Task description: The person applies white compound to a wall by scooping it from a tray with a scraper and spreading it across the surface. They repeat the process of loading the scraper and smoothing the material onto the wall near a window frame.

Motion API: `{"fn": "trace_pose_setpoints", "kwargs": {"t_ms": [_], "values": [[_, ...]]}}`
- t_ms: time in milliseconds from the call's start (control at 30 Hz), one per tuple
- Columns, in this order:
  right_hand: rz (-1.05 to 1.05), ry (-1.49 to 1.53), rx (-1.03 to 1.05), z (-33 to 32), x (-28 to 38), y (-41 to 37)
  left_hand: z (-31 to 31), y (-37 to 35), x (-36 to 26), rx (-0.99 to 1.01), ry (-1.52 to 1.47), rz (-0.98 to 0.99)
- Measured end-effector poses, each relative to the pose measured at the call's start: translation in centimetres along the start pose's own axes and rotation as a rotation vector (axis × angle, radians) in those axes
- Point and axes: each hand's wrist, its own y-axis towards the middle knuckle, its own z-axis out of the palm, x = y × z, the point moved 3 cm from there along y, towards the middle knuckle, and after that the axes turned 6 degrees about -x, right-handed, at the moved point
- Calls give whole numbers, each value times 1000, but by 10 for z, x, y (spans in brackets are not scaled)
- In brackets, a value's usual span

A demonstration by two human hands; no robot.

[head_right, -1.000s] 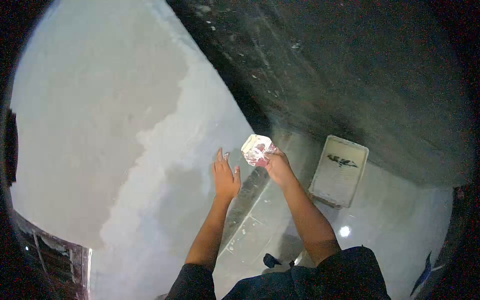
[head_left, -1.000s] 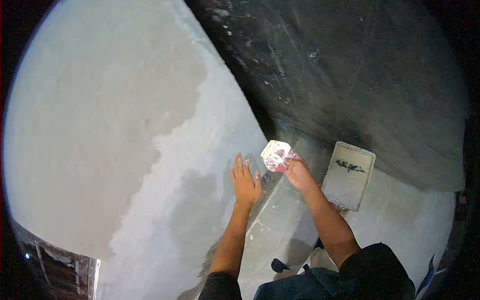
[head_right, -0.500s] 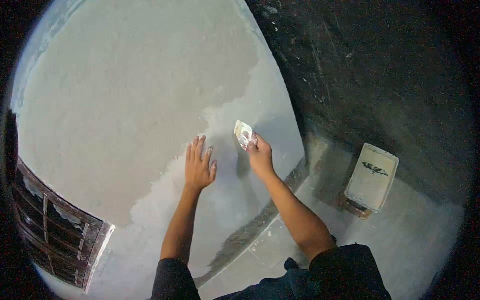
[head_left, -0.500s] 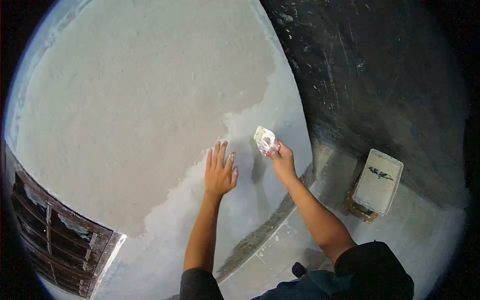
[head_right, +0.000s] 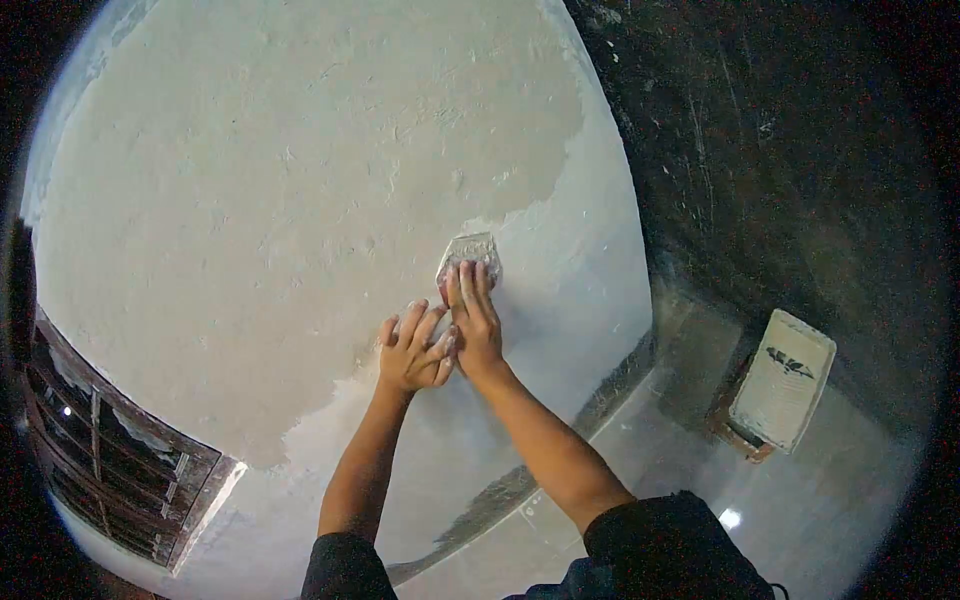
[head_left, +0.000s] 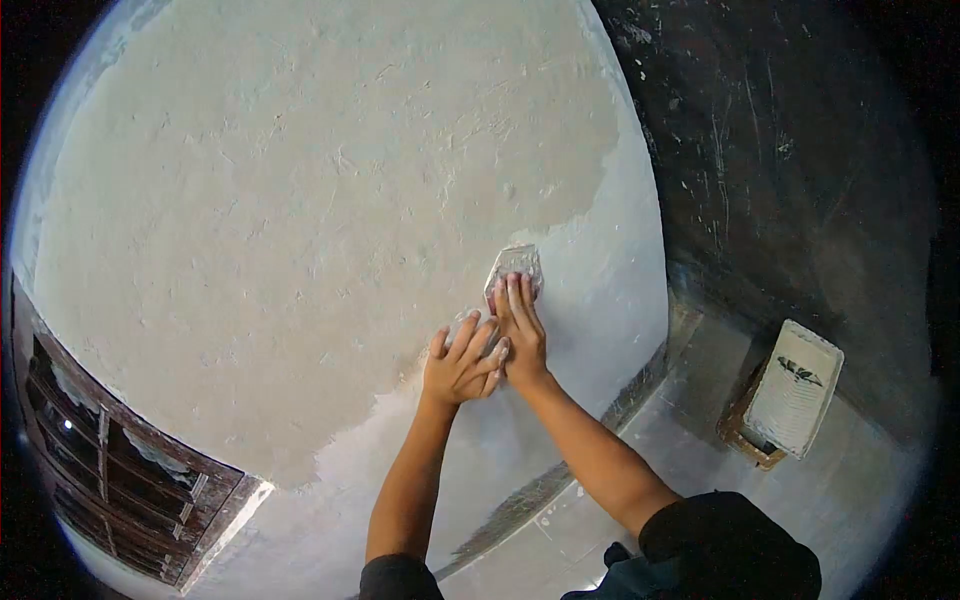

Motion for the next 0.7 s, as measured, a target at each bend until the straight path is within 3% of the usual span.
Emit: {"fn": "trace_pose_setpoints", "kwargs": {"t_ms": [267, 333, 467, 600, 700], "values": [[-20, -179, 23, -70, 1, -24, -6, 5, -1, -81, -42, -52], [296, -34, -63, -88, 6, 9, -8, 10, 1, -23, -26, -123], [409, 9, -99, -97, -14, 64, -10, 34, 4, 82, -26, -71], [420, 146, -196, -90, -27, 88, 3, 43, 8, 77, 57, -2], [121, 107, -23, -80, -6, 102, 8, 35, 3, 179, 191, 134]]}}
